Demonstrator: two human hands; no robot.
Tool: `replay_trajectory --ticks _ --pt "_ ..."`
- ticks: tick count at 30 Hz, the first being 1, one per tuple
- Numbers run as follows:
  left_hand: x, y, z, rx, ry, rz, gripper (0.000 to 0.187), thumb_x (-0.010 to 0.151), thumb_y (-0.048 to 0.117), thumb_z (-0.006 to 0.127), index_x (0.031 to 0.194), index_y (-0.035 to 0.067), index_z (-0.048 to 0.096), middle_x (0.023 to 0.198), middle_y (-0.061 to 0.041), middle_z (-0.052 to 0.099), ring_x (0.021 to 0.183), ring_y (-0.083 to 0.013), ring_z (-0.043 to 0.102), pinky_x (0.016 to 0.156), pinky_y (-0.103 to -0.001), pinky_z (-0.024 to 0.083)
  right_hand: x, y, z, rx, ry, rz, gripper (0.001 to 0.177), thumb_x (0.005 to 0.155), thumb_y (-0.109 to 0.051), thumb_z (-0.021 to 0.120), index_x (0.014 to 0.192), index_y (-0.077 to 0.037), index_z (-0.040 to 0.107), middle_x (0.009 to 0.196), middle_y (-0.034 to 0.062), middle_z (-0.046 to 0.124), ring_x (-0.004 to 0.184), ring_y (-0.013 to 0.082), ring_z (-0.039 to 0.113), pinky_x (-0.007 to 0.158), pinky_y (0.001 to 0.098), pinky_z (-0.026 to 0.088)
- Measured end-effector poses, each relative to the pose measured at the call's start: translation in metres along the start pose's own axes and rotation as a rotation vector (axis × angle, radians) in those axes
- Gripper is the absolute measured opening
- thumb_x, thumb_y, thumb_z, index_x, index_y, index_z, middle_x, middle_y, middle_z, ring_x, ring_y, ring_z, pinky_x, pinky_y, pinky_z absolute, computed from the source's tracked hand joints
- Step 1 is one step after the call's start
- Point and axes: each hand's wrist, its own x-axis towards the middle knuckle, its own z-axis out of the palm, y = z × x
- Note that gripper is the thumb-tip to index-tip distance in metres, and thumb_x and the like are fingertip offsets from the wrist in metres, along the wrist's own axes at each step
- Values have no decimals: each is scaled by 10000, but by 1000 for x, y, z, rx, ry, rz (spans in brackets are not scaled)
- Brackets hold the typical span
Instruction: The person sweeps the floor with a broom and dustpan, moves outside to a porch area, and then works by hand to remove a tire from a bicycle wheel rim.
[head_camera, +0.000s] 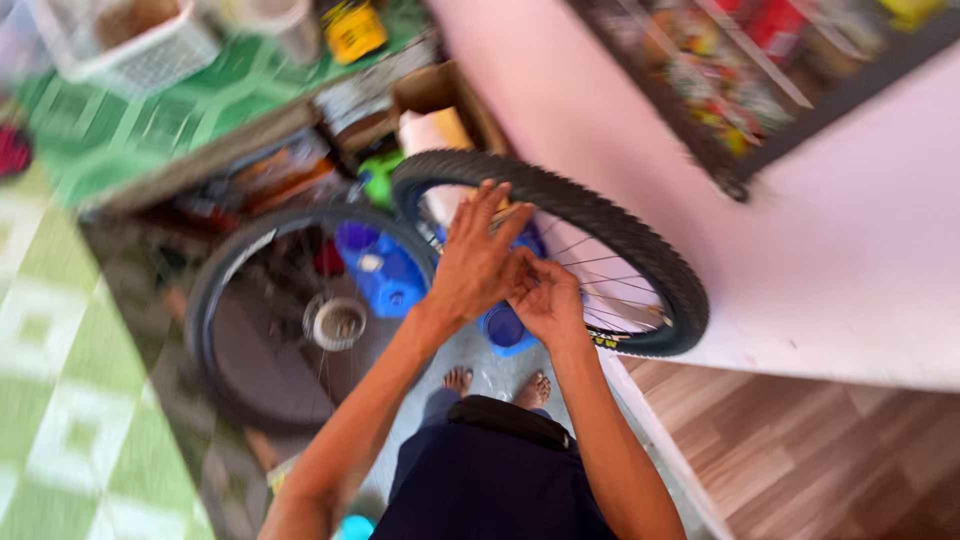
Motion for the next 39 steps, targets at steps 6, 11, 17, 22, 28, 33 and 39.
replay_trajectory --ticks 6,11,17,22,28,33,39 --pt "-124 -54 -64 85 116 -419 459 841 86 709 1290 36 628 1463 -260 474 1318 -471 495 1070 -534 447 45 95 42 -190 -102 384 240 928 -113 582 1146 -58 667 1024 52 741 910 184 714 861 393 595" --pt "-209 -96 -111 81 253 -740 402 835 66 720 1234 58 668 1461 -253 486 1189 -418 575 1009 -512 490 76 181 87 -363 -147 549 214 947 -122 582 1137 -81 670 1008 34 731 907 169 725 867 394 592" --pt "-325 -221 -131 273 419 -985 495 814 120 764 1285 55 624 1415 -292 485 1238 -492 519 1021 -537 466 124 290 113 -581 -145 566 256 941 -140 600 1186 -131 677 1038 -13 717 933 128 692 887 375 569" --pt "-431 -399 -133 197 365 -1225 643 829 259 789 1383 45 541 1382 -302 494 1243 -500 509 1025 -544 461 191 409 106 -932 -66 420 293 932 -179 595 1217 -139 650 1080 -31 692 980 117 668 907 392 548" --pt "-490 -528 -102 -29 281 -1408 926 749 410 877 1438 -13 427 1264 -342 545 1167 -518 542 961 -548 469 289 545 93 -1299 -33 282 640 821 -408 679 1397 -165 543 1306 13 644 1224 191 599 1019 467 469" --pt "-480 -513 -94 13 233 -1427 689 698 358 877 1201 -12 587 1095 -271 676 1018 -475 656 867 -537 523 303 579 102 -1333 104 338 817 798 -551 684 1479 -199 402 1387 84 590 1296 250 552 1106 527 355" --pt "-461 -445 -127 -175 186 -1242 437 703 248 865 970 5 618 986 -253 679 946 -475 652 786 -546 509 261 546 82 -905 62 441 551 828 -430 664 1260 -97 583 1219 132 656 1179 303 632 1036 547 444"
